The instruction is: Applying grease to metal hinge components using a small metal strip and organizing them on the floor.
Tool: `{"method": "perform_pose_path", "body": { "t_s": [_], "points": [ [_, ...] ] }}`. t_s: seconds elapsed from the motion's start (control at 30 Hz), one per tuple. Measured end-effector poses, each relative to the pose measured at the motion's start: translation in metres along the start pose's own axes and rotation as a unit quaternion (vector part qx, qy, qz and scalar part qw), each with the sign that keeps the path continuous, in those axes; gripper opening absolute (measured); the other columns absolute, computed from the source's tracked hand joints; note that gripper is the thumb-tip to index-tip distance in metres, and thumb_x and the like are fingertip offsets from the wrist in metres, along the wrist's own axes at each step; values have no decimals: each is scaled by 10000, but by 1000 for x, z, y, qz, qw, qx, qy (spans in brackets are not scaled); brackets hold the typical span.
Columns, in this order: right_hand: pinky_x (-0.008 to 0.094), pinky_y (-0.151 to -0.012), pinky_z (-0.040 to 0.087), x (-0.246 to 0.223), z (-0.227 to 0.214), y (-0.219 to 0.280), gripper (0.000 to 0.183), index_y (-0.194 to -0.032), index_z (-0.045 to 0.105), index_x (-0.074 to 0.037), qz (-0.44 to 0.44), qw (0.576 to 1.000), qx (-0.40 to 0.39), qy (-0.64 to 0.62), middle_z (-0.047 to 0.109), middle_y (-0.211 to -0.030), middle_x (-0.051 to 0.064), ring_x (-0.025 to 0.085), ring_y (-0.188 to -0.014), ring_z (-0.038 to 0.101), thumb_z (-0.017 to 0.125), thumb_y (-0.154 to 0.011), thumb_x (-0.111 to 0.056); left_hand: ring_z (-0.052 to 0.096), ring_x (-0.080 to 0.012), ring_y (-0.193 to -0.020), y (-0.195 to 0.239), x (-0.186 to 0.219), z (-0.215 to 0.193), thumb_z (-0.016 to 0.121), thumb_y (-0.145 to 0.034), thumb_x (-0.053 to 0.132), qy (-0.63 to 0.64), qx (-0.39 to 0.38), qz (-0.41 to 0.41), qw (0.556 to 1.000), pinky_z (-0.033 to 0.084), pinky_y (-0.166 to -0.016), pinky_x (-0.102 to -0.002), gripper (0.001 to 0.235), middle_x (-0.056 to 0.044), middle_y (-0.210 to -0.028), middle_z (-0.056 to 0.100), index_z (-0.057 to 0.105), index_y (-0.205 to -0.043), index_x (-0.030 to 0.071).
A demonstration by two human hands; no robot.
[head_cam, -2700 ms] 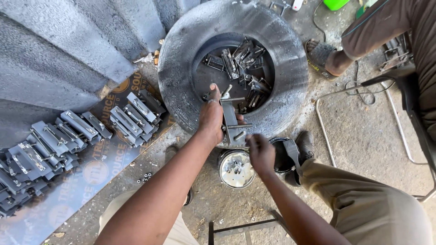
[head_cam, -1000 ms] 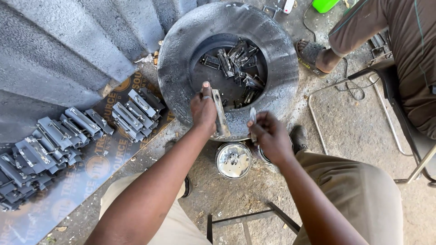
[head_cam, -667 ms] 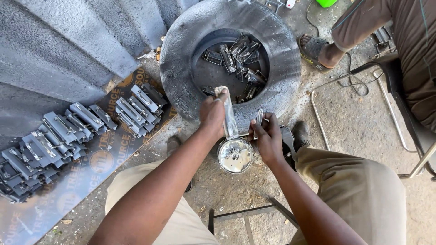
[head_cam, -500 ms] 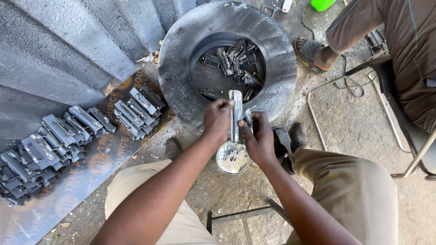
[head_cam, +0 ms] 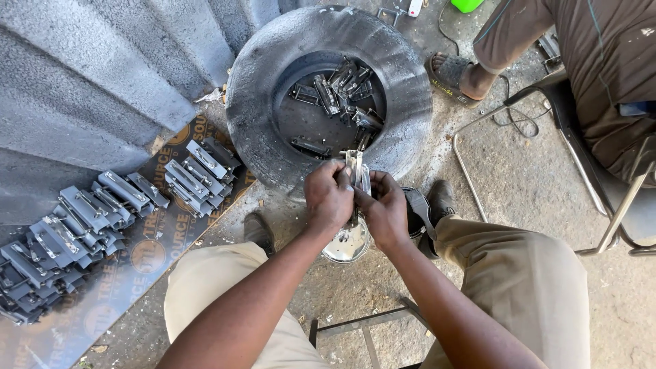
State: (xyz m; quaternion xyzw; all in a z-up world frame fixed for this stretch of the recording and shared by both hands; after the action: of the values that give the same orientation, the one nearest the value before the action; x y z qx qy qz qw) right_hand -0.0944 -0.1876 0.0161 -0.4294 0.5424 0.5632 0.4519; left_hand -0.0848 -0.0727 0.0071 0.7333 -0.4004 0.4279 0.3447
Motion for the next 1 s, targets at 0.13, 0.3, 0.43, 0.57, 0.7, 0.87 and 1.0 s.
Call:
{"method": "perform_pose_path", "body": {
  "t_s": [0.13,0.3,0.43,0.57,0.7,0.87,1.0],
  "points": [
    [319,-729,571,-12,-9,-3,359,-1165,635,2,21,997,-37,-66,659,-905,87,184,-833,630,790,-842,0,757,-366,-803,-3,-2,4,726,-901,155,-25,26,-17,999,568,-726,-454,74,-149,-756,759,785,-863,132],
    [252,-523,563,-16,-31,-27,320,-1190,636,65,-40,985,-111,-128,607,-867,100,140,-650,612,722,-885,24,742,-416,-905,-9,13,0,673,-914,161,-35,17,-54,998,567,-800,-498,120,-167,-829,772,782,-912,111],
    [270,-474,565,-9,-32,-24,300,-1154,638,99,-97,972,-164,-134,640,-820,139,179,-621,671,712,-863,97,755,-362,-960,-36,-33,22,704,-860,257,-61,12,-155,986,581,-852,-460,138,-95,-875,791,808,-901,177],
    [326,-789,582,9,-32,-44,316,-1173,656,50,-139,978,-132,-83,722,-941,113,163,-878,693,748,-872,71,733,-398,-1030,-67,-25,4,647,-901,227,-82,51,-176,980,572,-893,-467,173,-134,-936,790,793,-924,138],
    [455,-779,542,13,-58,-94,268,-1163,649,47,-107,987,-34,119,686,-909,204,304,-838,684,759,-943,-62,746,-393,-953,-83,-23,-8,626,-960,208,-63,86,-111,988,561,-846,-515,155,-149,-904,777,749,-978,115],
    [551,-780,541,77,-84,-175,142,-1109,590,-122,-179,836,-27,518,625,-939,88,395,-865,678,665,-1035,-218,728,-400,-956,-90,-23,-11,645,-983,220,-45,50,-122,990,554,-801,-528,146,-150,-906,763,729,-977,101],
    [447,-1005,461,144,-105,-217,130,-1104,585,-178,-188,728,-77,655,619,-962,16,269,-983,681,637,-1024,-266,701,-382,-923,-82,-11,-7,558,-1031,170,31,17,-132,991,478,-659,-513,160,-143,-865,701,675,-1025,62]
  ]
}}
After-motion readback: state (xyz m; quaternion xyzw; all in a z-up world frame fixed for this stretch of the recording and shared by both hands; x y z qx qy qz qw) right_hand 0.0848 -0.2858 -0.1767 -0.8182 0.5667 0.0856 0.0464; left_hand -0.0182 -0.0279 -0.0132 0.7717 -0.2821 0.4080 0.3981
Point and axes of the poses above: each hand's wrist, its own y-axis away from the middle knuckle, its own z-axis out of the palm, x = y × z, the point moved 1 cm from there along -y, towards the middle knuckle
